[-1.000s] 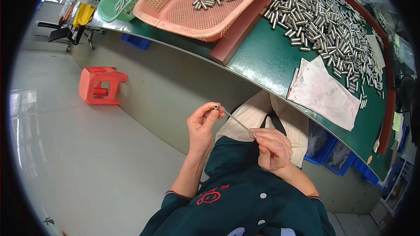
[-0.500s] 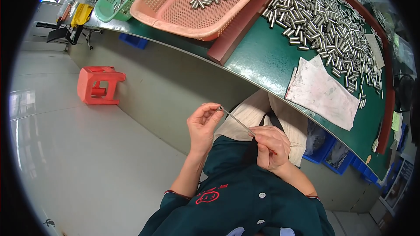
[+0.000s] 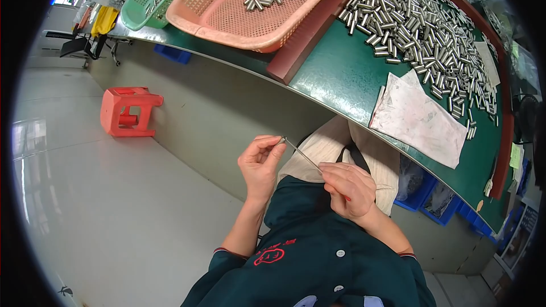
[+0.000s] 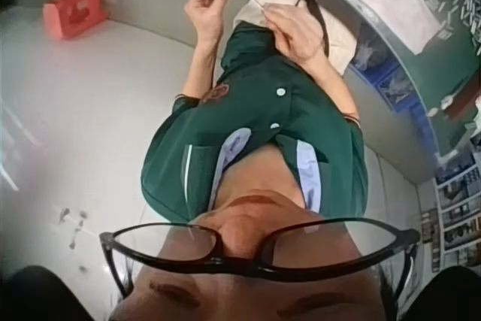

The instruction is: Inspecting small metal tubes by running a thin rod through them and sorting them at a workbench.

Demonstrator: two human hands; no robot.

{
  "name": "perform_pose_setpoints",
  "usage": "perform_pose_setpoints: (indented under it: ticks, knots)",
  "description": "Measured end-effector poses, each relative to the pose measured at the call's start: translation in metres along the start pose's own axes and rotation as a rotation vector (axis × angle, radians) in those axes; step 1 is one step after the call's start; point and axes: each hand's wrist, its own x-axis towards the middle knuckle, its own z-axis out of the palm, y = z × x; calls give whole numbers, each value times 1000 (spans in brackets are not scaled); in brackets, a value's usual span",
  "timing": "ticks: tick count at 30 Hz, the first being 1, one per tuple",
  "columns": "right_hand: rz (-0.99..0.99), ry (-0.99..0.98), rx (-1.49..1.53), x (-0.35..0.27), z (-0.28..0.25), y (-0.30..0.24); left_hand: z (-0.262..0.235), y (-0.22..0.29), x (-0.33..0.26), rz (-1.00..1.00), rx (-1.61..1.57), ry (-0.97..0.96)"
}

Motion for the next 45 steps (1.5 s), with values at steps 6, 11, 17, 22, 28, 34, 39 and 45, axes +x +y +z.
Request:
perform_pose_setpoints:
  ticks: [6, 11, 17, 22, 28, 34, 39, 45]
  knots:
    - [-38, -17, 53, -2, 1, -1, -5, 6, 3, -171, -130, -22]
    - [-99, -38, 30, 0, -8, -15, 0, 8, 1, -41, -1, 43]
    - [-17, 68, 84, 3, -9, -9, -15, 3, 6, -320, -391, -51]
    - [-12, 46, 122, 3, -2, -10, -15, -3, 2, -466, -639, -183]
    - [9, 46, 109, 3, -2, -9, -15, -3, 2, -466, -617, -233]
    - [-28, 9, 73, 3, 0, -8, -15, -3, 1, -469, -574, -204]
    - [13, 22, 60, 4, -4, -5, -12, -1, -2, -437, -498, -151]
    - [8, -34, 38, 7, -1, -8, -13, -5, 4, -490, -629, -188]
